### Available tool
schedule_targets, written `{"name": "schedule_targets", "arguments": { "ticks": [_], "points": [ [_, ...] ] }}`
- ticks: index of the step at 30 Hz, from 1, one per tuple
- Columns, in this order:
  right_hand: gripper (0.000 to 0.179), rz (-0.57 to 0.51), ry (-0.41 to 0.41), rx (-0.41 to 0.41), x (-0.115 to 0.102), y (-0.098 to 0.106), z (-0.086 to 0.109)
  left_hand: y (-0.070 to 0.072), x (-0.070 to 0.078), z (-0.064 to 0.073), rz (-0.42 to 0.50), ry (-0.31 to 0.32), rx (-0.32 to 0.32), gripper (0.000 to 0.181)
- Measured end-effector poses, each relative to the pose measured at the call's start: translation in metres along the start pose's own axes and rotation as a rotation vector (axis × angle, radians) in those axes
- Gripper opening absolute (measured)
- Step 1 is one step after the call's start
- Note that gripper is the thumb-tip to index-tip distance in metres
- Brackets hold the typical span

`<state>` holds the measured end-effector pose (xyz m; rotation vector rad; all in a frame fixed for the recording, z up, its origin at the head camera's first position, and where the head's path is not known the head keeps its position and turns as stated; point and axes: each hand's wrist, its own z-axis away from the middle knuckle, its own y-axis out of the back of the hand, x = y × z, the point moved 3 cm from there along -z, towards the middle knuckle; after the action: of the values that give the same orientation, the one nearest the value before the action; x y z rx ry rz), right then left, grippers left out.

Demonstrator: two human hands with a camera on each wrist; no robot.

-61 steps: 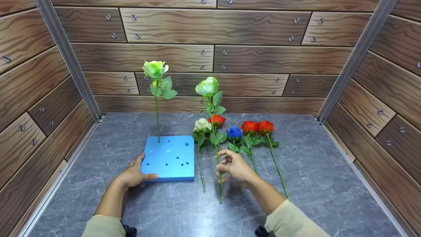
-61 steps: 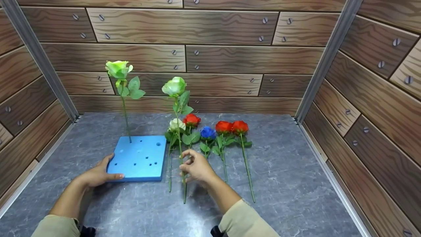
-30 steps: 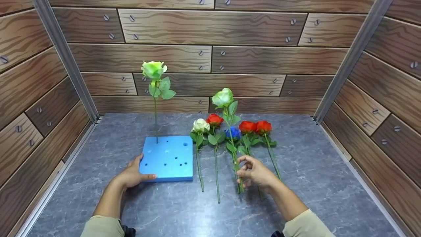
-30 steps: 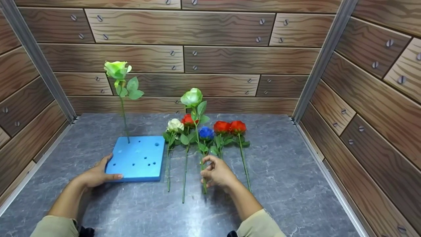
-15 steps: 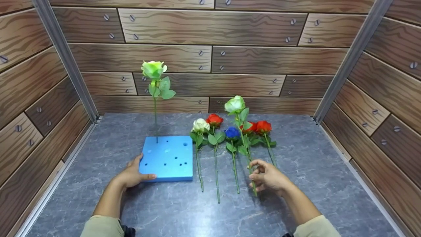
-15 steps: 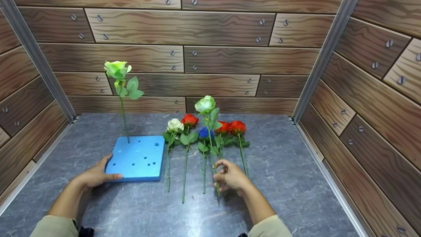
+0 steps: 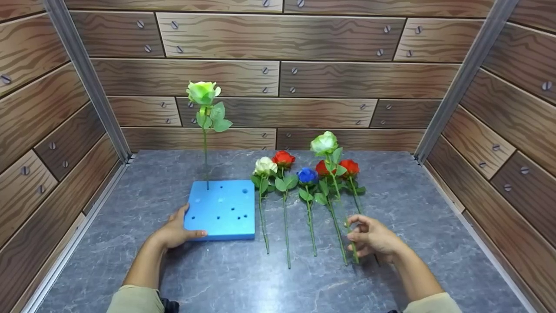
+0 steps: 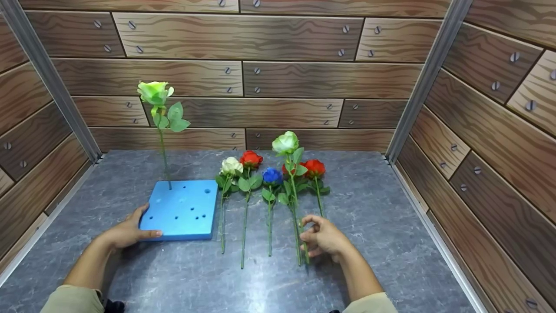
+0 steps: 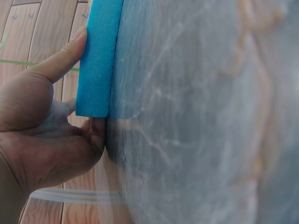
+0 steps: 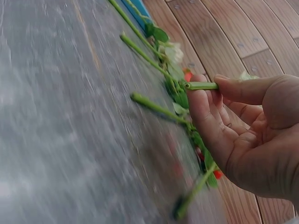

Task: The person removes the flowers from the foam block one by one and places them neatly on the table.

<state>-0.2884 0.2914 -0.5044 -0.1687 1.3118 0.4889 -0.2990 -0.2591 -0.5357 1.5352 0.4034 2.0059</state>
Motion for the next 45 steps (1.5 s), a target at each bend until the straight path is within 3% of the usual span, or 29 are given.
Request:
{"name": "schedule_targets", "arguments": {
  "ticks": [14, 36, 45],
  "points": [
    [0.024, -0.09, 0.024, 0.003, 0.011, 0.051, 0.027, 0.0, 0.001, 0.002, -0.004, 0.003, 0.004, 0.128],
    [0.023, -0.061, -0.094, 0.112, 0.045, 0.101, 0.043, 0.0, 0.0, 0.001, -0.001, 0.008, 0.002, 0.129],
    [0.051, 0.034, -0.165, 0.171, 0.051, 0.105, 0.041, 0.0, 0.0, 0.002, 0.014, 0.01, 0.002, 0.129]
  ]
}}
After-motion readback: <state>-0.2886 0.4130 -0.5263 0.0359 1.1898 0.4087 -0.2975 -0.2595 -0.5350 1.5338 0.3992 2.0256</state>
